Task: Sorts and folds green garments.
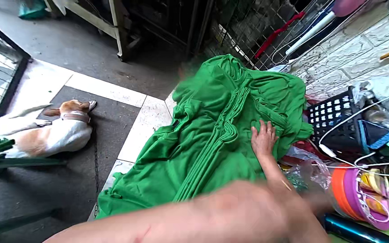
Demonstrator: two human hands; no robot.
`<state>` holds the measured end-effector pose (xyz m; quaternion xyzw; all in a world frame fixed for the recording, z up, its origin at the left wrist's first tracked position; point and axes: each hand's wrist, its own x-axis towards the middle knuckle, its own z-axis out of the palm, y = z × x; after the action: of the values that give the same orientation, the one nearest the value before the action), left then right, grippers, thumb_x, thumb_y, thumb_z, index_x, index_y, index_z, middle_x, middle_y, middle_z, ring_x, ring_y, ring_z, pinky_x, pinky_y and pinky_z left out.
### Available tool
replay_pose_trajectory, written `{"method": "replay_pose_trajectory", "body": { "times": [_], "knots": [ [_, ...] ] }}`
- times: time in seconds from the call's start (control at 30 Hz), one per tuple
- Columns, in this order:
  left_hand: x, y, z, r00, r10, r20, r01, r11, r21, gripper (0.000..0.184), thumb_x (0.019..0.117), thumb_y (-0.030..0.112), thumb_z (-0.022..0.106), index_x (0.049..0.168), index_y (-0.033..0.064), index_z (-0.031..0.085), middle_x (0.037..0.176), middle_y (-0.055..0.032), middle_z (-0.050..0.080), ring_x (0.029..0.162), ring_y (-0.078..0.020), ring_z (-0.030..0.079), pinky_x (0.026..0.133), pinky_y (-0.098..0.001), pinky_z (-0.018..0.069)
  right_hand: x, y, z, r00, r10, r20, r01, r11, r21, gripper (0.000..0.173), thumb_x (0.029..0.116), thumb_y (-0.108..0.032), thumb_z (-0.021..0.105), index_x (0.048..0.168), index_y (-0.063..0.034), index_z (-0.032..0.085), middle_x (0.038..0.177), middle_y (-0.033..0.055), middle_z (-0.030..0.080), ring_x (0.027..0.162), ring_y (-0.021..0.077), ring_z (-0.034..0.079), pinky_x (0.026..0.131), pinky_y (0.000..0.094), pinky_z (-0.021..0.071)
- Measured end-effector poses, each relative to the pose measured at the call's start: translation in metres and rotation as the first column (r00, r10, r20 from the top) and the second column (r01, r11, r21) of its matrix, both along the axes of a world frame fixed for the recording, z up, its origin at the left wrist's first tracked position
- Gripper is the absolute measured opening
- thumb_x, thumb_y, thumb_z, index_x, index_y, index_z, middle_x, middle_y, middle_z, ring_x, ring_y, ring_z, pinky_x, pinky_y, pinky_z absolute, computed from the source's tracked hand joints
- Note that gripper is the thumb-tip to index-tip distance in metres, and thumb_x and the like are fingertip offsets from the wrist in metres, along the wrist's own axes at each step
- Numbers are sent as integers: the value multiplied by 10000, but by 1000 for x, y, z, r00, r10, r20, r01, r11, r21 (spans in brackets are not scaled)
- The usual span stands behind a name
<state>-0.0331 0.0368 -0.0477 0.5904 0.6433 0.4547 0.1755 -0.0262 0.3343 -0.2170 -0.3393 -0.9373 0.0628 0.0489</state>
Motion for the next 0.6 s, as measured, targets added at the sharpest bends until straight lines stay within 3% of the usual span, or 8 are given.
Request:
{"method": "replay_pose_trajectory", "body": {
  "times": [0.07,0.13,0.23,0.3,0.37,0.43,0.5,0.6],
  "knots": [
    [-46,34,-52,999,30,24,-21,950,-310,472,1102,303,438,1490,43,506,1516,-217,493,1377,-356,514,1109,-510,431,-1,0,1,1000,-11,15,12,1000,-18,581,1088,-381,450,1570,-62,393,1617,333,268,1493,560,226,1135,766,170],
    [-98,45,-110,986,167,-17,-155,866,-476,540,1112,397,370,1549,87,437,1629,-202,339,1506,-392,319,1179,-626,275,-4,-1,2,999,-18,46,19,1000,-20,590,1091,-393,441,1582,-71,376,1623,331,255,1497,560,217,1137,763,168],
    [-173,6,-204,844,445,-301,-536,725,-432,481,1096,340,420,1534,151,484,1604,-197,395,1492,-448,328,1158,-710,229,-2,1,-1,999,2,36,-2,1000,6,573,1092,-367,440,1567,-50,395,1608,331,294,1486,555,256,1131,753,200],
    [-202,-51,-235,740,611,-284,-625,466,-626,522,1059,241,534,1552,100,438,1596,-319,318,1496,-555,212,1131,-804,97,-2,2,-5,1000,14,15,-14,1000,22,574,1093,-372,431,1558,-37,407,1602,330,307,1479,552,277,1131,745,218],
    [-209,-107,-252,616,771,-160,-503,230,-833,466,1069,256,523,1414,-56,526,1457,-372,465,1406,-562,377,1087,-785,251,-3,5,-8,1000,16,-2,-16,999,29,579,1091,-381,427,1546,-23,418,1602,327,310,1478,547,285,1131,742,221],
    [-198,-152,-262,439,885,157,-350,329,-877,569,1130,363,333,1476,-76,443,1473,-337,473,1402,-493,426,1130,-661,304,-5,6,-10,1000,28,-8,-28,999,30,592,1089,-392,421,1543,-12,420,1599,336,308,1478,559,271,1122,755,214],
    [-160,-175,-273,225,865,448,-290,499,-817,651,1115,489,222,1533,25,407,1454,-272,521,1344,-436,496,1074,-619,380,-5,9,-12,999,46,10,-46,998,36,600,1091,-412,403,1546,-21,418,1598,346,299,1479,565,262,1117,767,206],
    [-91,-174,-269,160,653,740,-149,757,-636,748,1079,542,61,1416,50,513,1222,-125,655,1080,-202,640,924,-412,517,-1,11,-9,993,116,-10,-115,993,19,594,1097,-400,372,1515,13,453,1592,362,293,1487,561,246,1159,730,180]
  ]
}}
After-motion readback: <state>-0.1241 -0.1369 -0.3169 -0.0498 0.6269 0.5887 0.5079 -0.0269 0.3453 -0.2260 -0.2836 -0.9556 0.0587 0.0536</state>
